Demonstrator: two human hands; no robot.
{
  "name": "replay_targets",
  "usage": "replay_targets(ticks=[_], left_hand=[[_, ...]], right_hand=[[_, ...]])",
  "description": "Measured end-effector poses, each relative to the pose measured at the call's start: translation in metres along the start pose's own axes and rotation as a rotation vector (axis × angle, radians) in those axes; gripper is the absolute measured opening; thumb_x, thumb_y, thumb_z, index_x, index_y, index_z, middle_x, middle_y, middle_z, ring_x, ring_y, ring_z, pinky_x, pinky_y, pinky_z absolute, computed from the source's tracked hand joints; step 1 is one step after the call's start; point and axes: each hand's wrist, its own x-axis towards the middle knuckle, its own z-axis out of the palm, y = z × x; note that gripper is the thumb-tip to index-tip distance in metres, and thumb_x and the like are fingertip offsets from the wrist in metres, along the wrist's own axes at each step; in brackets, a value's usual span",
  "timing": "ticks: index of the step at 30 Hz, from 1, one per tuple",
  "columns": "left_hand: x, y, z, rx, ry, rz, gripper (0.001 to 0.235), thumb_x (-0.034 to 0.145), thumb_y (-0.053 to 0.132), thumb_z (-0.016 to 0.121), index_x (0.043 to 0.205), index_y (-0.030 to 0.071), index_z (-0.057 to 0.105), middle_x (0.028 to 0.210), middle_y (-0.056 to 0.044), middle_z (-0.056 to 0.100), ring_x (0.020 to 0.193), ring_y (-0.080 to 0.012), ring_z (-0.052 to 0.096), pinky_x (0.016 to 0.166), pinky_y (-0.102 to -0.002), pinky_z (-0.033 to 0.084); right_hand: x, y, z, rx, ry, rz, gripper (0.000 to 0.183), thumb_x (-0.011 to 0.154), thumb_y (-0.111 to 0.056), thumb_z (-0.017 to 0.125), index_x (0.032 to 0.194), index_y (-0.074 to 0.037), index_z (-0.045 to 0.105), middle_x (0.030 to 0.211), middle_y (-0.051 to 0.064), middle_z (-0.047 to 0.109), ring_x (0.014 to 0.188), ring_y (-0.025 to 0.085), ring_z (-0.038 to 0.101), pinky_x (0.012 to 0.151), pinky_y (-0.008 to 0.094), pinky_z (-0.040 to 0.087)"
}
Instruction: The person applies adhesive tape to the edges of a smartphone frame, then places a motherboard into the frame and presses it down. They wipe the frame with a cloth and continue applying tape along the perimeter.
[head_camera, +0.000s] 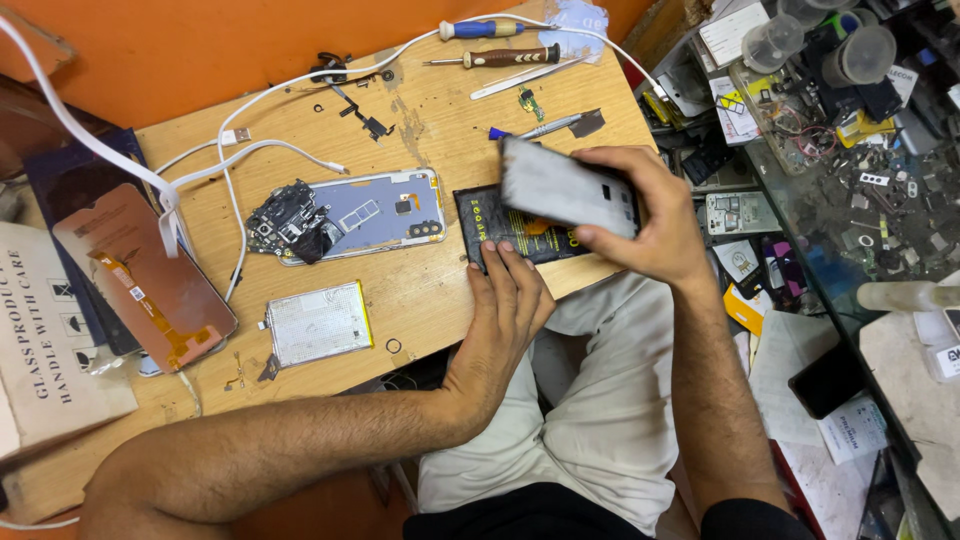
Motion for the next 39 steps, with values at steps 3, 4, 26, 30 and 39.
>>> replay_targets(ticks=[3, 4, 26, 30, 39], left_hand=[[-0.001, 0.000, 0.000, -0.002, 0.011, -0.014, 0.056, 0.093, 0.022, 0.053, 0.142, -0.003, 0.046, 0.135, -0.032, 0.052, 0.123, -0.0485, 0.053, 0.102, -0.055, 0.045], [-0.001, 0.000, 0.000, -0.004, 0.008, -0.016, 0.056, 0.093, 0.023, 0.053, 0.142, -0.003, 0.046, 0.135, -0.032, 0.051, 0.123, -0.0483, 0.053, 0.102, -0.055, 0.045], [-0.001, -0.006, -0.003, -0.047, 0.019, -0.007, 0.056, 0.094, 0.024, 0.051, 0.141, -0.004, 0.045, 0.134, -0.033, 0.051, 0.123, -0.0492, 0.052, 0.101, -0.056, 0.043], [-0.001, -0.007, -0.002, -0.035, 0.015, 0.008, 0.056, 0.093, 0.024, 0.051, 0.141, -0.004, 0.045, 0.134, -0.032, 0.051, 0.123, -0.0496, 0.053, 0.100, -0.056, 0.044], [0.001, -0.005, -0.002, -0.070, 0.019, -0.019, 0.052, 0.095, 0.025, 0.051, 0.139, -0.003, 0.046, 0.135, -0.033, 0.051, 0.124, -0.0494, 0.052, 0.102, -0.054, 0.044]], right_hand=[[-0.002, 0.011, 0.000, 0.453, 0.108, 0.015, 0.065, 0.097, -0.043, 0.080, 0.143, -0.002, 0.056, 0.139, 0.018, 0.065, 0.131, 0.027, 0.064, 0.120, 0.040, 0.050], [-0.003, 0.012, -0.002, 0.591, 0.161, 0.033, 0.069, 0.098, -0.048, 0.077, 0.145, -0.002, 0.054, 0.137, 0.018, 0.064, 0.126, 0.028, 0.064, 0.114, 0.041, 0.052], [0.004, -0.014, 0.034, 1.605, 0.194, 0.461, 0.075, 0.108, -0.057, 0.042, 0.159, -0.002, 0.045, 0.149, 0.025, 0.057, 0.121, 0.035, 0.064, 0.103, 0.049, 0.056], [0.002, -0.012, 0.036, 1.708, 0.135, 0.350, 0.079, 0.105, -0.056, 0.043, 0.158, 0.002, 0.043, 0.147, 0.025, 0.057, 0.123, 0.037, 0.065, 0.103, 0.050, 0.057], [-0.005, -0.011, 0.046, 1.372, 0.162, 0.412, 0.068, 0.102, -0.033, 0.045, 0.159, 0.003, 0.036, 0.149, 0.028, 0.053, 0.125, 0.037, 0.062, 0.101, 0.054, 0.056]])
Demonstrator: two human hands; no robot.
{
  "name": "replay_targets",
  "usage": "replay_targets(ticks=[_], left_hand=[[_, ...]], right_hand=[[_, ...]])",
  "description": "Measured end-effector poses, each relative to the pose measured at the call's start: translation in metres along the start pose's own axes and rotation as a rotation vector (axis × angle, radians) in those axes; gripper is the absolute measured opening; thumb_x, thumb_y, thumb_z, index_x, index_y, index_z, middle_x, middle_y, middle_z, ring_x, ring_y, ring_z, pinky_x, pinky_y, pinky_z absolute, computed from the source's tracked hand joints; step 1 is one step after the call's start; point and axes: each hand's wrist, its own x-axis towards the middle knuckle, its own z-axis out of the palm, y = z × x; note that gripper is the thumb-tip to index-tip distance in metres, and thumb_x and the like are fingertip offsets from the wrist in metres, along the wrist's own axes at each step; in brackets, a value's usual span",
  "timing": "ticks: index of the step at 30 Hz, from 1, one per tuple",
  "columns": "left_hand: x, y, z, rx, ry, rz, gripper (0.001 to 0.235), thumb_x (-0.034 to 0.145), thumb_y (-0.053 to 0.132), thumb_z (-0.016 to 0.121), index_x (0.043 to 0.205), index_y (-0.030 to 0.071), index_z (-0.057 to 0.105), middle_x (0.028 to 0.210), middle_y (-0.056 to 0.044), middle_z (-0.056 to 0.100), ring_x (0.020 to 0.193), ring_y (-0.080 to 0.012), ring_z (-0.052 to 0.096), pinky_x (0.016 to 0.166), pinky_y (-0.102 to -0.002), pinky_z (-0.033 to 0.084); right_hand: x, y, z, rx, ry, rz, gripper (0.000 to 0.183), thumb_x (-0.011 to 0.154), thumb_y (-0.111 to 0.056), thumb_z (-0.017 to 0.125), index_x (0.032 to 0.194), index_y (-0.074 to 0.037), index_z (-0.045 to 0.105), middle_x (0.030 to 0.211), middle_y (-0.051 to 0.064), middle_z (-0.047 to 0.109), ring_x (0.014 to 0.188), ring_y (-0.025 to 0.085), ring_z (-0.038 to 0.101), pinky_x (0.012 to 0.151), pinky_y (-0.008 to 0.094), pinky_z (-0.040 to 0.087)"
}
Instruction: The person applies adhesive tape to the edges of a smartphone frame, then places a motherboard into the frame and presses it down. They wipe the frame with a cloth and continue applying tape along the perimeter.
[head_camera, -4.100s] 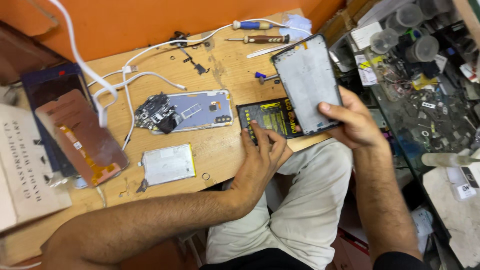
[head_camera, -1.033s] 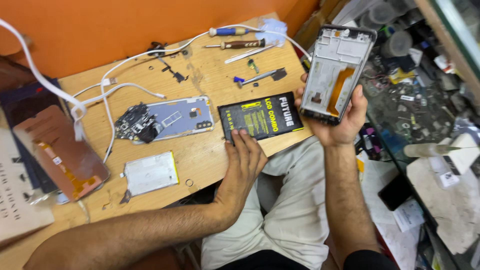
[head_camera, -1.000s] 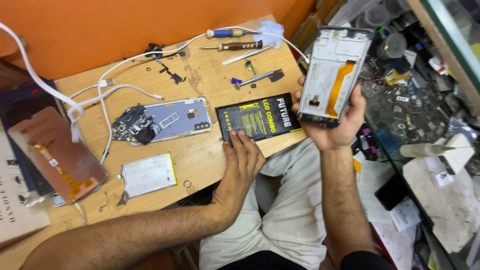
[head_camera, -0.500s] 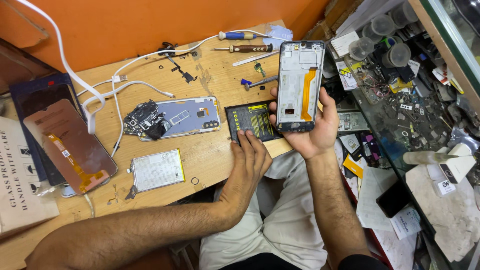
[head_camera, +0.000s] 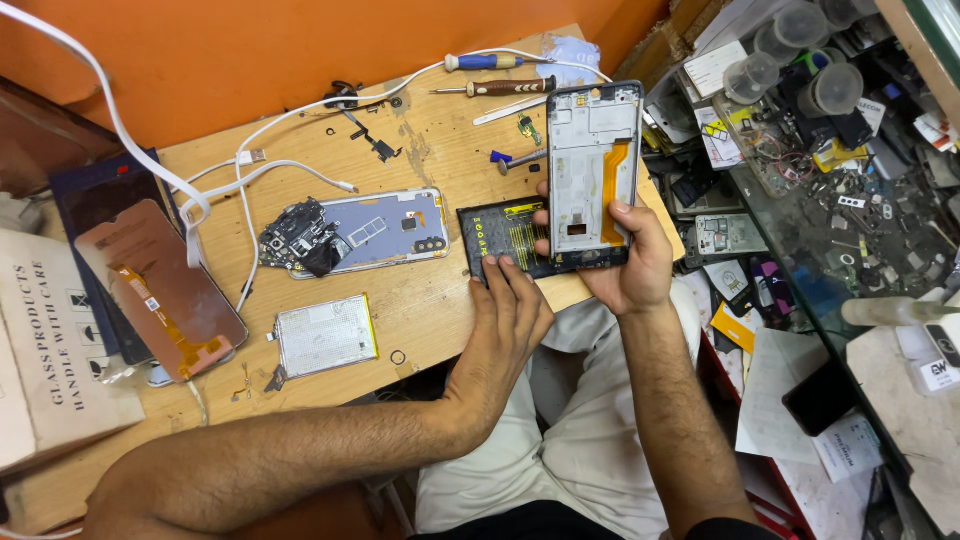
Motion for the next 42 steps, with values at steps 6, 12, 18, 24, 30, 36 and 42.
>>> replay_targets(ticks=[6, 12, 18, 24, 30, 36, 42], left_hand=[[0.003, -0.012, -0.005, -0.099, -0.005, 0.037, 0.057, 0.094, 0.033, 0.056, 0.136, -0.004, 0.046, 0.133, -0.033, 0.052, 0.121, -0.0476, 0.052, 0.100, -0.051, 0.046], [0.008, -0.045, -0.014, -0.772, 0.116, -0.114, 0.069, 0.079, 0.059, 0.069, 0.112, 0.000, 0.060, 0.110, -0.021, 0.060, 0.102, -0.0325, 0.059, 0.077, -0.042, 0.049], [0.021, -0.082, -0.011, -0.899, 0.290, -0.201, 0.037, 0.097, 0.048, 0.071, 0.099, 0.012, 0.061, 0.087, -0.003, 0.057, 0.081, -0.0210, 0.059, 0.065, -0.039, 0.048], [0.029, -0.088, -0.006, -0.880, 0.473, -0.167, 0.041, 0.090, 0.045, 0.072, 0.111, 0.012, 0.060, 0.093, -0.004, 0.058, 0.083, -0.0202, 0.061, 0.062, -0.036, 0.048], [0.032, -0.089, 0.005, -0.929, 0.396, -0.180, 0.077, 0.094, 0.058, 0.067, 0.146, 0.004, 0.050, 0.093, -0.008, 0.060, 0.069, -0.0212, 0.065, 0.053, -0.037, 0.051], [0.040, -0.097, 0.015, -0.900, 0.264, -0.252, 0.096, 0.090, 0.075, 0.058, 0.152, 0.004, 0.041, 0.085, -0.011, 0.067, 0.057, -0.0214, 0.068, 0.042, -0.037, 0.054], [0.042, -0.099, 0.018, -0.863, 0.176, -0.295, 0.100, 0.090, 0.082, 0.048, 0.154, 0.004, 0.041, 0.075, -0.010, 0.068, 0.044, -0.0200, 0.065, 0.035, -0.038, 0.050]], right_hand=[[-0.001, -0.004, 0.002, 0.044, -0.046, 0.009, 0.071, 0.103, -0.036, 0.042, 0.161, 0.004, 0.035, 0.150, 0.030, 0.052, 0.125, 0.039, 0.063, 0.101, 0.055, 0.056], [-0.001, -0.006, 0.010, 0.127, -0.143, -0.029, 0.074, 0.108, -0.049, 0.038, 0.163, 0.001, 0.036, 0.151, 0.032, 0.054, 0.126, 0.041, 0.063, 0.100, 0.056, 0.057], [-0.002, -0.005, 0.012, 0.097, 0.019, -0.041, 0.071, 0.108, -0.046, 0.033, 0.159, 0.003, 0.039, 0.151, 0.025, 0.054, 0.139, 0.038, 0.057, 0.124, 0.052, 0.043], [-0.002, -0.001, 0.000, 0.081, -0.018, -0.030, 0.065, 0.110, -0.040, 0.035, 0.154, 0.007, 0.043, 0.149, 0.024, 0.057, 0.138, 0.037, 0.057, 0.123, 0.051, 0.043], [0.000, 0.000, 0.003, 0.121, 0.025, 0.032, 0.058, 0.110, -0.031, 0.037, 0.156, 0.005, 0.040, 0.149, 0.022, 0.055, 0.136, 0.033, 0.059, 0.121, 0.048, 0.044], [0.002, -0.009, 0.014, 0.347, -0.400, 0.104, 0.047, 0.114, -0.017, 0.038, 0.155, 0.007, 0.038, 0.140, 0.029, 0.059, 0.117, 0.037, 0.067, 0.090, 0.049, 0.060], [0.004, -0.006, 0.010, -0.050, 0.013, 0.138, 0.062, 0.105, -0.020, 0.040, 0.158, 0.012, 0.034, 0.143, 0.026, 0.059, 0.120, 0.029, 0.068, 0.100, 0.037, 0.062]])
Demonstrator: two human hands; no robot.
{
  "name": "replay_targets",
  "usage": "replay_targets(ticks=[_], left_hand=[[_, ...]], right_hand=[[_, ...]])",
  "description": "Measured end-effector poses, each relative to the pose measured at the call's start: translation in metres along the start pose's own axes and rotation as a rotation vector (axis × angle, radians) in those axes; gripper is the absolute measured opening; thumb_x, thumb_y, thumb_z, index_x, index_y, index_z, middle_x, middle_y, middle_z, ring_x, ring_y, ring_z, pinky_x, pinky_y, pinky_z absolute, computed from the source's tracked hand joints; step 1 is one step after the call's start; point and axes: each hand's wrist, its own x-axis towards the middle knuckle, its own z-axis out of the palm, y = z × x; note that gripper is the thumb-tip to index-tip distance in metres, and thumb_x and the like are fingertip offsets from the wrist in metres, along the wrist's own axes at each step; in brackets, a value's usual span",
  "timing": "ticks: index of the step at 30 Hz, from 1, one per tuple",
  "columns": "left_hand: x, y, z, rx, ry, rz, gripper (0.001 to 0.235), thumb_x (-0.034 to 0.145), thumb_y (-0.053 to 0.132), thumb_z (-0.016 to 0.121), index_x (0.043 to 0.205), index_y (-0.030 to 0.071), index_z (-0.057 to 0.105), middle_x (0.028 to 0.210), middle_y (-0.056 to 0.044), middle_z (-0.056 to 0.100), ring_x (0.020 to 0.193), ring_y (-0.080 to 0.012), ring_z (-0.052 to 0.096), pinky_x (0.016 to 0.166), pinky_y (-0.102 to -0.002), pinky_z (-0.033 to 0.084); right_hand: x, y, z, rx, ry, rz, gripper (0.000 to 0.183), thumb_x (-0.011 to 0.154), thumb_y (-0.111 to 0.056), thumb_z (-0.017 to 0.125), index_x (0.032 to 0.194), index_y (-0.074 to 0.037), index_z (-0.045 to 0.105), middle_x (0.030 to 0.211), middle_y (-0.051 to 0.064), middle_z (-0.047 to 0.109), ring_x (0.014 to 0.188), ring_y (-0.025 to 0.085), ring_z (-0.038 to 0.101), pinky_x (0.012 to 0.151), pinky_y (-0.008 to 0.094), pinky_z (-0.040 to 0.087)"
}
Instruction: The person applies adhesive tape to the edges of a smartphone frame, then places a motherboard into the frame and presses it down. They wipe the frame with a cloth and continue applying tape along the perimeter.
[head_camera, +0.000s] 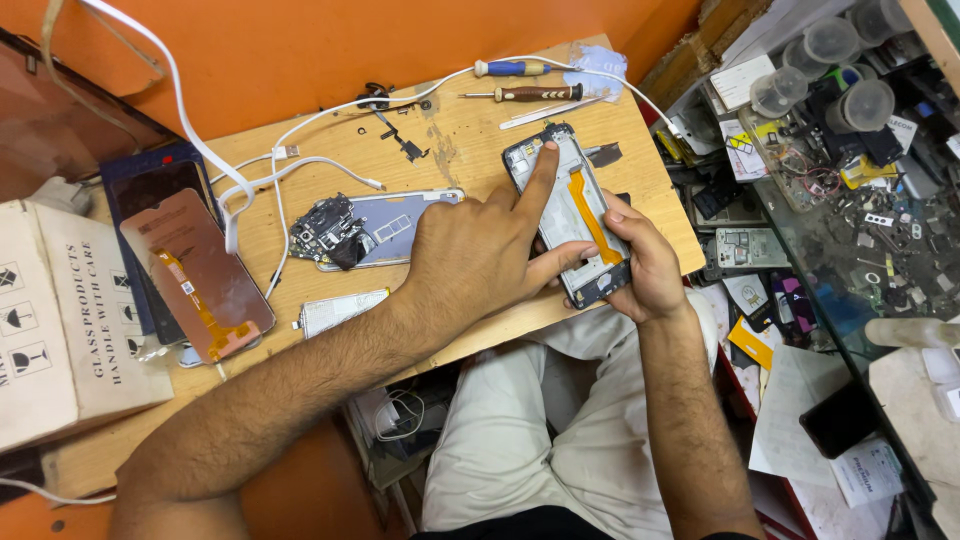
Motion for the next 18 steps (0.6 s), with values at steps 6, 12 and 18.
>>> replay_targets(ticks=[6, 12, 18], left_hand=[[0.000, 0.002, -0.006, 0.026, 0.088, 0.026, 0.100, 0.089, 0.082, 0.048, 0.151, 0.004, 0.044, 0.075, -0.009, 0.069, 0.042, -0.0190, 0.064, 0.031, -0.037, 0.049], [-0.025, 0.031, -0.003, -0.075, 0.011, 0.148, 0.048, 0.106, 0.059, 0.055, 0.104, 0.011, 0.061, 0.068, -0.003, 0.063, 0.048, -0.0192, 0.062, 0.040, -0.039, 0.047], [-0.057, 0.061, 0.017, -0.129, -0.049, 0.388, 0.040, 0.084, 0.048, 0.067, 0.095, 0.010, 0.062, 0.082, -0.004, 0.061, 0.077, -0.0217, 0.064, 0.061, -0.038, 0.051]], right_hand=[[-0.002, 0.001, -0.005, 0.004, -0.154, -0.037, 0.058, 0.111, -0.024, 0.040, 0.158, 0.010, 0.036, 0.138, 0.028, 0.060, 0.118, 0.034, 0.067, 0.103, 0.045, 0.056], [0.000, 0.003, -0.007, 0.121, 0.027, -0.038, 0.061, 0.109, -0.029, 0.039, 0.160, 0.005, 0.036, 0.148, 0.025, 0.056, 0.129, 0.034, 0.064, 0.111, 0.045, 0.058], [-0.005, 0.002, -0.015, 0.192, -0.171, -0.085, 0.057, 0.115, -0.034, 0.041, 0.164, -0.006, 0.036, 0.142, 0.029, 0.059, 0.116, 0.042, 0.068, 0.087, 0.055, 0.062]])
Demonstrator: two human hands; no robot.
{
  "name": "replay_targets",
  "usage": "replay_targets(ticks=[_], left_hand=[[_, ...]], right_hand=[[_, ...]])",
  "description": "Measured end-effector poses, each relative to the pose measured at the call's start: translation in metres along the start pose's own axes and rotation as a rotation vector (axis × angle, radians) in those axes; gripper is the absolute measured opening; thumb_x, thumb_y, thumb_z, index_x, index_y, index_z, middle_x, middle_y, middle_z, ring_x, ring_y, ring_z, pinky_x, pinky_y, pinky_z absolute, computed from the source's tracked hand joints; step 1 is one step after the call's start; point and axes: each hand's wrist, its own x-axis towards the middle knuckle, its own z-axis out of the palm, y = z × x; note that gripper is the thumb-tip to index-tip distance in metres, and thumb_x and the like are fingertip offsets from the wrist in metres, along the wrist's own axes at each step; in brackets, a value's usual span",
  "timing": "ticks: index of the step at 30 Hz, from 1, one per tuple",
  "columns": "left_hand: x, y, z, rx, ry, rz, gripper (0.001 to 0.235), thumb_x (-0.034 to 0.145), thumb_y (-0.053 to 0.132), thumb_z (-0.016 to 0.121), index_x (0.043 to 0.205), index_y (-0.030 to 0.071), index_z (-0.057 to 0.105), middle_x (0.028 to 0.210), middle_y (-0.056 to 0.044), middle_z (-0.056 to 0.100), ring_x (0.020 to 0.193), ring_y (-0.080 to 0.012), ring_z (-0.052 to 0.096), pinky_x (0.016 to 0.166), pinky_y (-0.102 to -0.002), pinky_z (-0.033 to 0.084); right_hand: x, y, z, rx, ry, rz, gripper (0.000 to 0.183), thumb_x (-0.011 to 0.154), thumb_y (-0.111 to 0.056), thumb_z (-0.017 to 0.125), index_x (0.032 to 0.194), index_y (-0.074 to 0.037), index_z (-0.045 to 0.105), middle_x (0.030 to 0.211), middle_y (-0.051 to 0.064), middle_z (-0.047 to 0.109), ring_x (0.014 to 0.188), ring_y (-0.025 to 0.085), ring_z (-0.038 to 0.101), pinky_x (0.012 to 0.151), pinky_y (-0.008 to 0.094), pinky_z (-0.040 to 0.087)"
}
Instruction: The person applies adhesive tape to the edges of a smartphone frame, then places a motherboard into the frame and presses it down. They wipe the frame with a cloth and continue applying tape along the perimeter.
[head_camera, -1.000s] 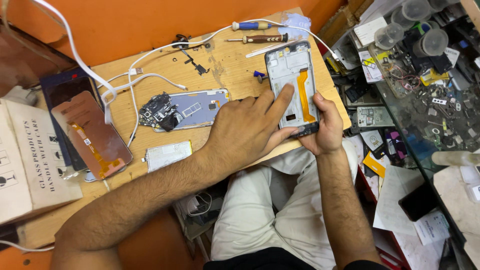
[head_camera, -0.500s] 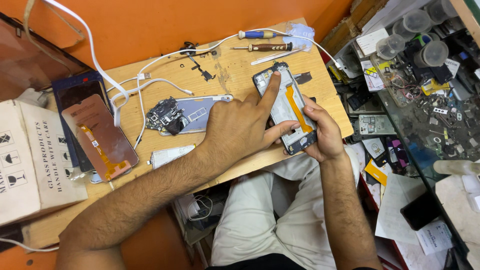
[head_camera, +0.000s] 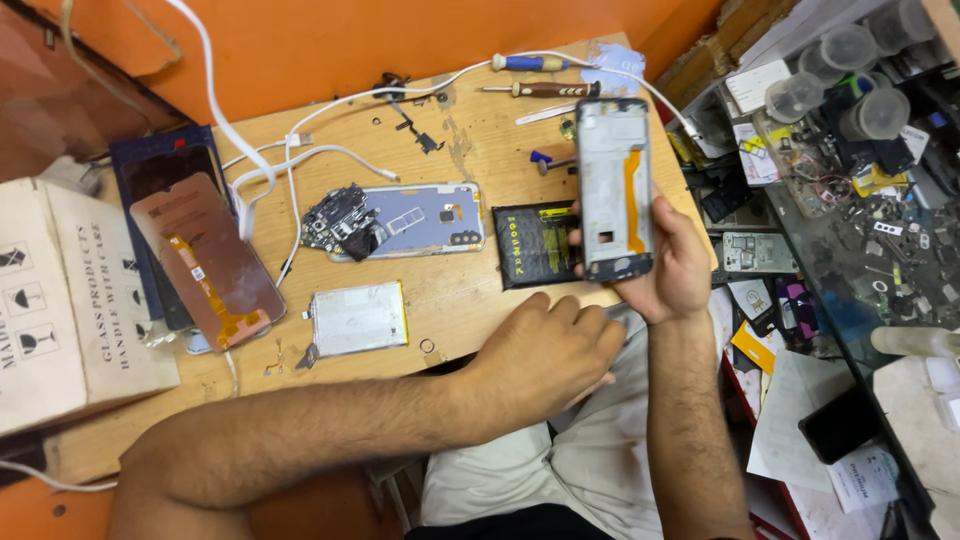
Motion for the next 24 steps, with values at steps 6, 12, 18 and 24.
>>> replay_targets(ticks=[6, 12, 18, 24], left_hand=[[-0.004, -0.006, 0.025, 0.273, 0.032, 0.104, 0.019, 0.092, 0.029, 0.064, 0.099, 0.012, 0.062, 0.097, -0.002, 0.053, 0.096, -0.0195, 0.052, 0.080, -0.034, 0.046], [-0.006, -0.009, 0.033, 0.290, 0.046, 0.077, 0.026, 0.087, 0.031, 0.061, 0.106, 0.012, 0.061, 0.100, -0.004, 0.051, 0.099, -0.0219, 0.051, 0.098, -0.048, 0.049], [-0.007, -0.008, 0.038, 0.350, 0.046, 0.094, 0.030, 0.088, 0.033, 0.060, 0.111, 0.014, 0.061, 0.102, -0.004, 0.049, 0.100, -0.0217, 0.050, 0.099, -0.050, 0.048], [-0.007, -0.004, 0.040, 0.463, 0.018, 0.095, 0.039, 0.087, 0.033, 0.059, 0.118, 0.010, 0.065, 0.104, -0.006, 0.048, 0.101, -0.0232, 0.049, 0.100, -0.052, 0.050]], right_hand=[[-0.008, -0.016, 0.002, -0.040, 0.087, -0.046, 0.054, 0.113, -0.028, 0.048, 0.161, -0.005, 0.040, 0.137, 0.025, 0.060, 0.119, 0.040, 0.067, 0.094, 0.054, 0.061], [-0.013, -0.055, 0.008, -0.475, 0.191, -0.193, 0.042, 0.111, -0.012, 0.054, 0.150, 0.001, 0.047, 0.137, 0.017, 0.064, 0.120, 0.032, 0.066, 0.108, 0.052, 0.058], [-0.005, -0.062, 0.029, -1.620, 0.303, -0.237, 0.018, 0.116, -0.004, 0.058, 0.132, 0.001, 0.063, 0.117, 0.015, 0.070, 0.106, 0.032, 0.069, 0.097, 0.035, 0.057], [0.001, -0.042, 0.051, -2.110, -0.241, -0.454, 0.041, 0.096, 0.005, 0.063, 0.135, -0.005, 0.066, 0.135, 0.013, 0.071, 0.133, 0.034, 0.063, 0.114, 0.046, 0.049]])
